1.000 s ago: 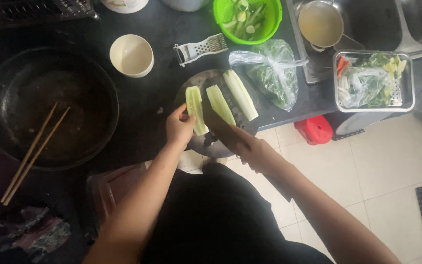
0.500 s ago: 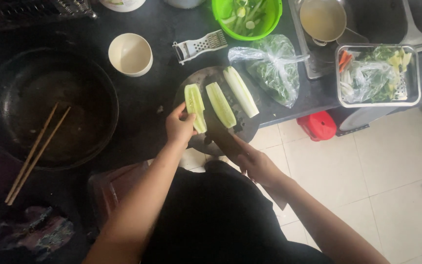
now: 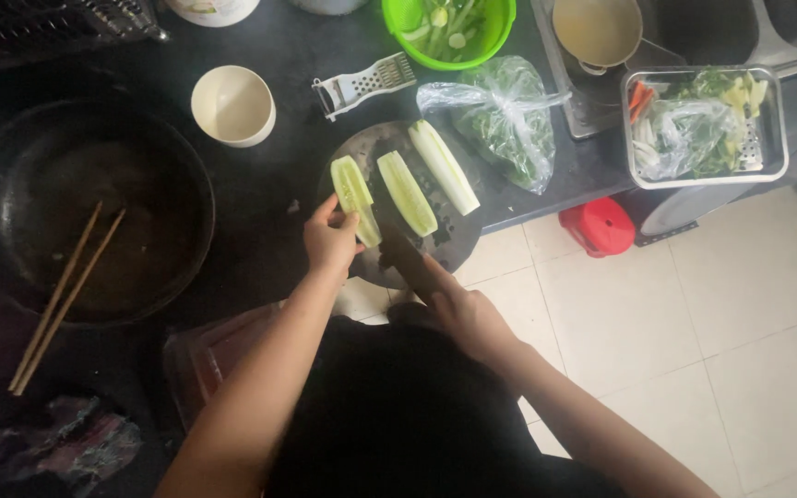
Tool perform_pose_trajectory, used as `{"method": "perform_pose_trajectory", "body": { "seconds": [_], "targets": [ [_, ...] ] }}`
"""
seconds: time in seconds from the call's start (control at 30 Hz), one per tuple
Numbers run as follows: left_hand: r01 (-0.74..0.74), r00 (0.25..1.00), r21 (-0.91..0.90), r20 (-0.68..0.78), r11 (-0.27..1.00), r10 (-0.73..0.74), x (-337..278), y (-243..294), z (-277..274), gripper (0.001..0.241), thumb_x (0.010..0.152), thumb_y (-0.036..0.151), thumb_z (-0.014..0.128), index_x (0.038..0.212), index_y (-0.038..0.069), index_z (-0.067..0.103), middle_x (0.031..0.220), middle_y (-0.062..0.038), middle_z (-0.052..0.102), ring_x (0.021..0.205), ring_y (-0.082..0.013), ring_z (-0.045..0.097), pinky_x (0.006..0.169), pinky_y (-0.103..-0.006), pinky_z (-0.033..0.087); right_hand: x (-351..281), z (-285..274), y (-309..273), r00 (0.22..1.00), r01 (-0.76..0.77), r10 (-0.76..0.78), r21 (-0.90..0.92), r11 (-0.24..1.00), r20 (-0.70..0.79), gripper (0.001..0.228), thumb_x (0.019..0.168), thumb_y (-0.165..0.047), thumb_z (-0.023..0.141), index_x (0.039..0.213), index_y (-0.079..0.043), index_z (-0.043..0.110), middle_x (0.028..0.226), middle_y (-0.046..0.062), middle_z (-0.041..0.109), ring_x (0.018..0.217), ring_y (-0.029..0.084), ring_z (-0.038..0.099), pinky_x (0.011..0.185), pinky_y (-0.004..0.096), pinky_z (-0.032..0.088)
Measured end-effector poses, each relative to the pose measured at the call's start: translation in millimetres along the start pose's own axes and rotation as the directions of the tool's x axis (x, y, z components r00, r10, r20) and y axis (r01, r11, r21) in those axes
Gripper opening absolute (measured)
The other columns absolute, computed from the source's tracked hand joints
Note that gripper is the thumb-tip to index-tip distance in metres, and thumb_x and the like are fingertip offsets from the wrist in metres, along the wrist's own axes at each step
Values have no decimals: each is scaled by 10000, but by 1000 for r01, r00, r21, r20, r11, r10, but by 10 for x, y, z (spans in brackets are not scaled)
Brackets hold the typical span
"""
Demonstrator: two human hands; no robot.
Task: Peeling and slicing cucumbers on a cutting board in a kitchen setting.
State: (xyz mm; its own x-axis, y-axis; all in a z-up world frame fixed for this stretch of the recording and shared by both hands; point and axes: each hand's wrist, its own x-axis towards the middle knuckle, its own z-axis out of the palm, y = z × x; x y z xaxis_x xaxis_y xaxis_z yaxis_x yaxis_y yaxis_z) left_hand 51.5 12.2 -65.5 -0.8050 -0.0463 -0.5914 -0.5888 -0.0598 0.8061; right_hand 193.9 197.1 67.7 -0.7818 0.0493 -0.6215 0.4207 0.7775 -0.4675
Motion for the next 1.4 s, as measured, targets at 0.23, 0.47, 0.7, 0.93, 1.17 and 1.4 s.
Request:
{"method": "perform_pose_trajectory", "body": {
  "seconds": [0.23, 0.47, 0.7, 0.93, 1.17, 1.4],
  "targets": [
    [-100, 995, 127, -9, 987, 102, -34, -8, -21, 501, 941, 77, 683, 1431, 172, 632, 1041, -71, 706, 772, -160, 654, 553, -335, 549, -149, -400, -245, 992, -50, 0, 392, 919, 127, 632, 1009, -188, 491, 1611, -315, 344, 695, 115, 638, 531, 200, 588, 509, 363, 512],
    [-99, 995, 35, 1, 994, 99, -18, -46, -53, 452, 933, 97, 680, 1379, 165, 645, 1030, -28, 675, 819, -128, 683, 574, -319, 619, -240, -438, -192, 971, -90, -44, 527, 845, 236, 641, 998, -134, 470, 1606, -251, 308, 636, 29, 586, 436, 109, 503, 407, 264, 445],
    [-258, 966, 313, 59, 914, 252, -157, -88, -163, 506, 970, 105, 607, 1464, 177, 520, 1252, -93, 588, 1008, -250, 676, 689, -367, 636, -228, -403, -111, 968, -99, -52, 570, 816, 244, 643, 1002, -138, 478, 1613, -232, 298, 660, 26, 596, 447, 102, 498, 413, 259, 445],
    [-787, 549, 600, 577, 143, 605, -575, 563, -399, 744, 750, -40, 664, 1465, 61, 487, 1408, -181, 467, 1345, -381, 464, 1159, -473, 392, -266, -459, -129, 957, -169, -38, 662, 731, 286, 650, 1008, -148, 485, 1626, -240, 307, 684, 27, 592, 471, 91, 482, 427, 236, 416],
    [-837, 506, 545, 734, 53, 453, -371, 629, -505, 756, 717, 4, 768, 1419, 17, 489, 1470, -186, 455, 1361, -369, 464, 1099, -438, 442, -200, -445, -61, 957, -163, -31, 620, 767, 289, 666, 1002, -144, 484, 1623, -248, 270, 706, 44, 588, 486, 98, 510, 433, 246, 437],
    [-828, 502, 559, 780, -53, 374, -429, 804, -455, 738, 672, 77, 839, 1346, 5, 545, 1398, -176, 509, 1191, -347, 557, 980, -439, 520, -224, -406, -56, 960, -185, -12, 665, 724, 280, 672, 1002, -130, 483, 1634, -244, 282, 725, 51, 575, 489, 100, 486, 425, 249, 409]
  ]
}}
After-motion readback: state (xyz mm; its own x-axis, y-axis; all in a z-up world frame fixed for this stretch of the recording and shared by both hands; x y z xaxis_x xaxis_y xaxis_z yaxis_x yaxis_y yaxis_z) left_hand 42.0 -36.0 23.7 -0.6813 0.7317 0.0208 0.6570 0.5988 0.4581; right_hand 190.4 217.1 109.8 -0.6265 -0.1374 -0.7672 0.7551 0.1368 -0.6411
